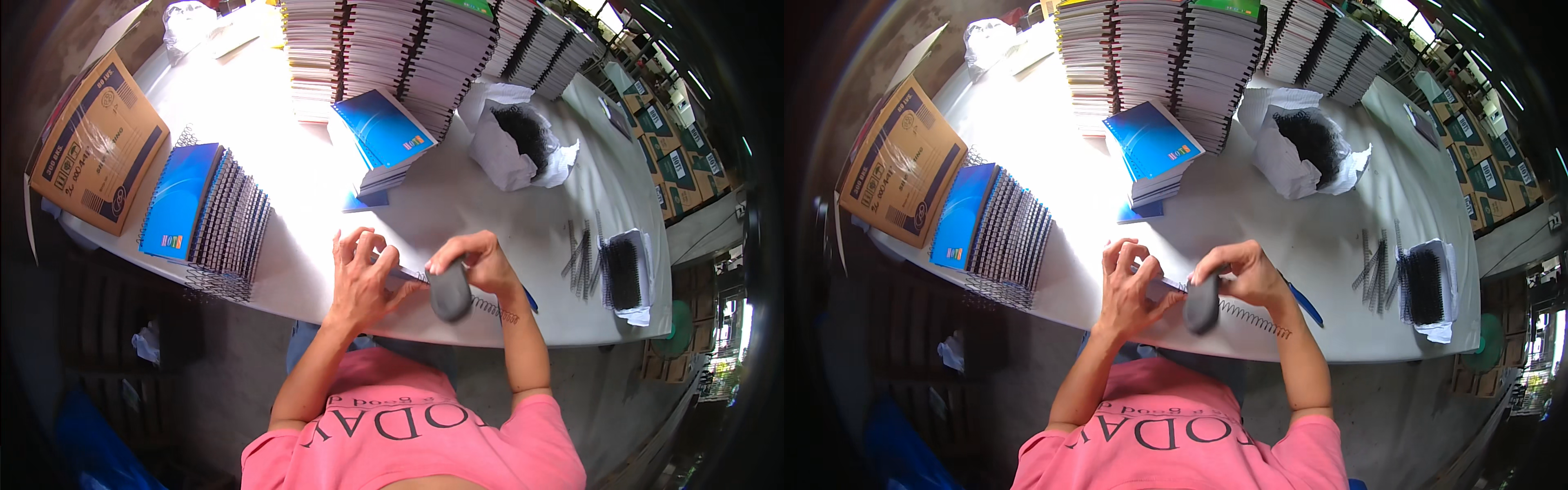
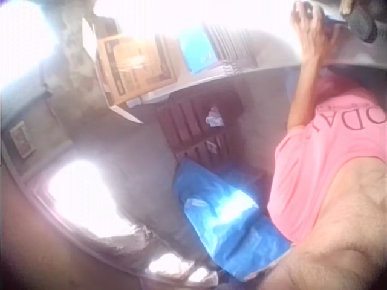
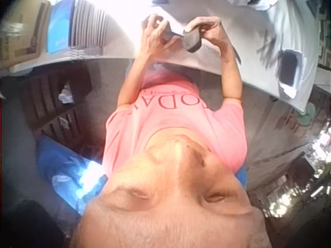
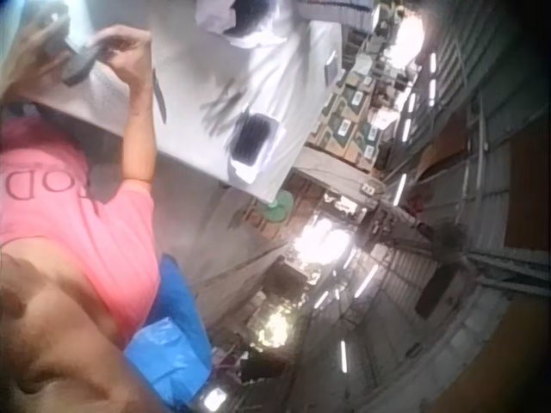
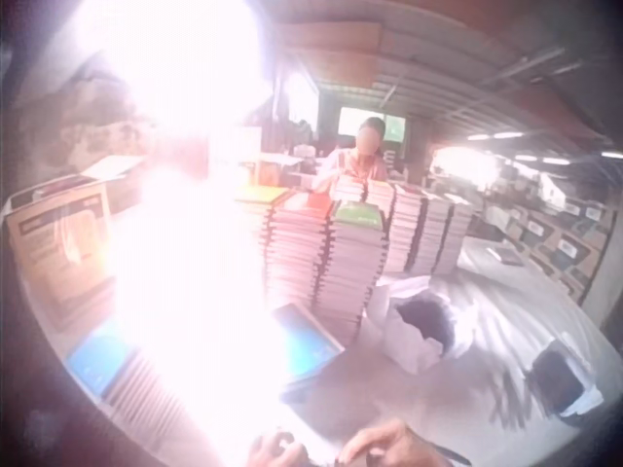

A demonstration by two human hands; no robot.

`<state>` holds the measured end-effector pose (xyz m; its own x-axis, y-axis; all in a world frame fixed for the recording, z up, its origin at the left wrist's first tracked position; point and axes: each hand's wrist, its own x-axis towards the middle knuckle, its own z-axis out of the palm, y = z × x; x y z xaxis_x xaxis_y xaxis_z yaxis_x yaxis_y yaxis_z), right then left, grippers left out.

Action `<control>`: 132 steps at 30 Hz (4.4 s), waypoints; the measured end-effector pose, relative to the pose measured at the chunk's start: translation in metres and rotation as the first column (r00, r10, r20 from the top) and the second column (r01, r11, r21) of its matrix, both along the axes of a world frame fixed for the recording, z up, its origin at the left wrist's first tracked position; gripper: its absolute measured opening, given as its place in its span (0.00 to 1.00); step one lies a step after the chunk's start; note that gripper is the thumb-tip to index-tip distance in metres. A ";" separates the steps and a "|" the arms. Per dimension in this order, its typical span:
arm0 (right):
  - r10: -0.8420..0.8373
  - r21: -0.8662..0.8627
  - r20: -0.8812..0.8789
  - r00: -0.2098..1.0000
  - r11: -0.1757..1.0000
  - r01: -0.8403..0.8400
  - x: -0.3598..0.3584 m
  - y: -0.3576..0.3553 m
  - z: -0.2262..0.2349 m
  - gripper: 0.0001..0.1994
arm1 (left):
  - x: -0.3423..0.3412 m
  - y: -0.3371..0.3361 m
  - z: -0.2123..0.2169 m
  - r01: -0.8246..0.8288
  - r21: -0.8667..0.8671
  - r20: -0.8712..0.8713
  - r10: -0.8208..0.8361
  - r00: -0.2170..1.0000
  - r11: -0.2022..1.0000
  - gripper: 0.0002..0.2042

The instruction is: The person wraps a binding strip around the spine of several spiral notebooks and uses a pair of pliers to trim and secure the binding material.

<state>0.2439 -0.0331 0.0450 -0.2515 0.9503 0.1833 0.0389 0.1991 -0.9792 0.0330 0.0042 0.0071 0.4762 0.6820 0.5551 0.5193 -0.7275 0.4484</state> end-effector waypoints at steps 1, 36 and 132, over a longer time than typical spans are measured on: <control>-0.162 -0.044 0.256 0.953 0.983 0.179 0.002 0.003 -0.002 0.10 | 0.000 0.001 -0.001 0.009 -0.009 0.000 -0.009 1.000 1.000 0.25; -0.375 0.128 0.456 0.807 0.925 0.358 -0.042 0.037 -0.003 0.13 | 0.000 0.025 -0.028 0.212 -0.422 0.443 -0.004 0.897 0.882 0.49; -0.547 0.721 0.352 0.760 0.676 0.153 -0.149 0.162 0.122 0.29 | -0.183 0.052 0.067 -0.115 -0.330 0.815 0.344 0.466 0.937 0.24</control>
<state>0.0948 0.1290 0.1672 -0.1612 0.6895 0.7061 0.6789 0.5968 -0.4277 -0.1495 0.0563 0.0739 -0.3433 0.8366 0.4269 -0.0682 -0.4756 0.8770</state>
